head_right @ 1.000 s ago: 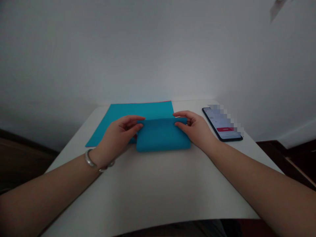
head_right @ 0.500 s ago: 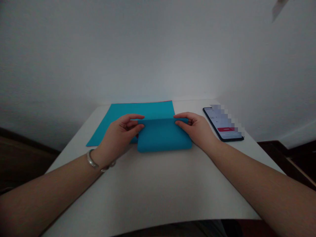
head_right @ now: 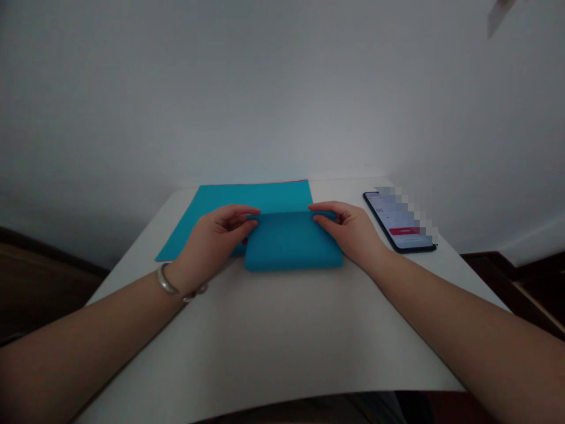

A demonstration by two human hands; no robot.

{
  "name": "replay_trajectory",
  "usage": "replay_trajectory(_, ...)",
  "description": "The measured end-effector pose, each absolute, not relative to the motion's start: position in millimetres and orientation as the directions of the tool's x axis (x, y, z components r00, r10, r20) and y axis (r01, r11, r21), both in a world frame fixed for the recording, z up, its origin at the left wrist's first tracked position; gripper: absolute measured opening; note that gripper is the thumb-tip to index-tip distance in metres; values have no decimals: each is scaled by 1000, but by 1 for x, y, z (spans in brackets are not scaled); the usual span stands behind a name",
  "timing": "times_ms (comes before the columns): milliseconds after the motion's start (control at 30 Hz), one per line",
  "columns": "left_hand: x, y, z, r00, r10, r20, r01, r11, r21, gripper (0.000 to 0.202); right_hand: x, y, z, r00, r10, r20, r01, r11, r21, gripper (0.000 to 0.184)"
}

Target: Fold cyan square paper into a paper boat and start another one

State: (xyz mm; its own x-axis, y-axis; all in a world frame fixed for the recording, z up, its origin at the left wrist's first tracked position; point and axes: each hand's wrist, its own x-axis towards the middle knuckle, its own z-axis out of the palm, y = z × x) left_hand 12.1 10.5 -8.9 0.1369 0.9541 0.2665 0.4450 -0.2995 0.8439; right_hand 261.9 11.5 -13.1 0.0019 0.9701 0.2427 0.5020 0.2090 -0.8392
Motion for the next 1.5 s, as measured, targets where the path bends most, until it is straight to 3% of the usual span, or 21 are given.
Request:
replay_trajectory(167, 8, 12, -5, 234, 908, 347, 657, -411, 632, 23, 266, 23, -19, -101, 950, 295, 581, 297, -758, 28)
replay_trajectory(433, 5, 14, -1, 250, 914, 320, 742, -393, 543, 17, 267, 32, -21, -176, 938, 298, 672, 336, -660, 9)
replay_trajectory(667, 5, 14, -1, 297, 900, 320, 831, -408, 377, 24, 268, 37, -19, -337, 865, 372, 729, 489, -479, 23)
replay_trajectory(833, 4, 13, -1, 404, 854, 328, 866, -473, 164, 21, 268, 40, -17, -477, 801, 362, 753, 585, -302, 25)
replay_trajectory(967, 3, 14, -1, 499, 795, 344, 836, -547, 52, 25, 268, 40, -16, -509, 777, 370, 748, 612, -257, 28)
replay_trajectory(1167, 1, 17, 0, 588, 757, 283, 792, -610, -15, 31, 269, 41, -16, -529, 765, 367, 731, 631, -261, 33)
replay_trajectory(1500, -1, 25, -5, 640, 720, 267, 747, -664, -1, 31, 273, 44, -21, -509, 784, 356, 753, 606, -257, 33)
